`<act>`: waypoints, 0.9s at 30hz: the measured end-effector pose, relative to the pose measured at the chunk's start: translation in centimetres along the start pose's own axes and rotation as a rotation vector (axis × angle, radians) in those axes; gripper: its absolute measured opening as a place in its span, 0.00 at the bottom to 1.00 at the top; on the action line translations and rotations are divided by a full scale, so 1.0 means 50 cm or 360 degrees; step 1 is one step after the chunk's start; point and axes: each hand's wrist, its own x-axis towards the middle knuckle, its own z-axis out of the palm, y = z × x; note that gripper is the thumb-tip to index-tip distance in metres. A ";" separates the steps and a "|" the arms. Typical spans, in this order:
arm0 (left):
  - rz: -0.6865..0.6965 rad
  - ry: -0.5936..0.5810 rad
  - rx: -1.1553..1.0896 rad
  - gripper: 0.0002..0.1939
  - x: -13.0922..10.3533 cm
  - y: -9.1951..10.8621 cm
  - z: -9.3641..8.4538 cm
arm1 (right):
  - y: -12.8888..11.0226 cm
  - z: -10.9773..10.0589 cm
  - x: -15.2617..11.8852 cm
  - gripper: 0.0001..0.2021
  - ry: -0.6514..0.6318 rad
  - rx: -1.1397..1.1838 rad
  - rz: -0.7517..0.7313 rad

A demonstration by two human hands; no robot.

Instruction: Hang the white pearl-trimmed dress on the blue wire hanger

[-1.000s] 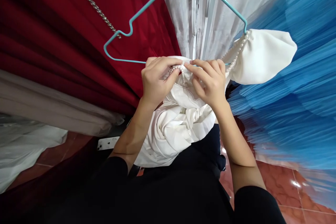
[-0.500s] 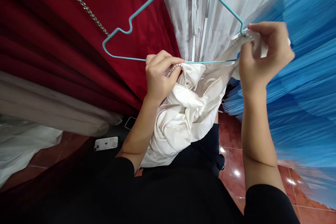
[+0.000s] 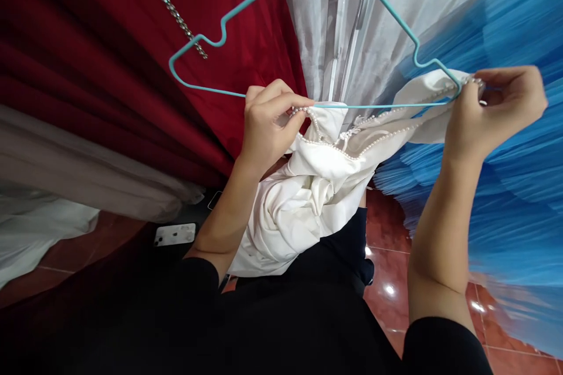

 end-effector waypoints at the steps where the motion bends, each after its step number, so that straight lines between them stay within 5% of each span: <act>1: 0.0004 -0.0011 -0.0015 0.10 0.000 0.001 0.001 | 0.014 -0.001 -0.018 0.14 0.0072 0.0024 0.0093; 4: 0.0013 -0.0024 -0.0051 0.11 0.002 0.003 0.009 | -0.007 -0.036 -0.104 0.12 -0.0111 0.0300 -0.0065; 8: 0.0003 -0.0014 -0.0038 0.10 0.004 0.000 0.019 | -0.129 -0.112 -0.215 0.07 -0.0655 0.0532 -0.0770; 11: 0.0013 -0.0031 -0.0052 0.11 0.004 -0.002 0.019 | -0.217 -0.141 -0.236 0.06 -0.0950 0.0650 -0.1041; 18: 0.0036 0.0064 -0.0095 0.08 -0.005 -0.002 0.013 | -0.328 -0.098 -0.210 0.07 -0.0928 0.0633 -0.0748; 27: 0.0158 0.0247 -0.0198 0.11 -0.017 -0.011 0.016 | -0.317 -0.092 -0.231 0.08 -0.0731 0.0816 -0.0929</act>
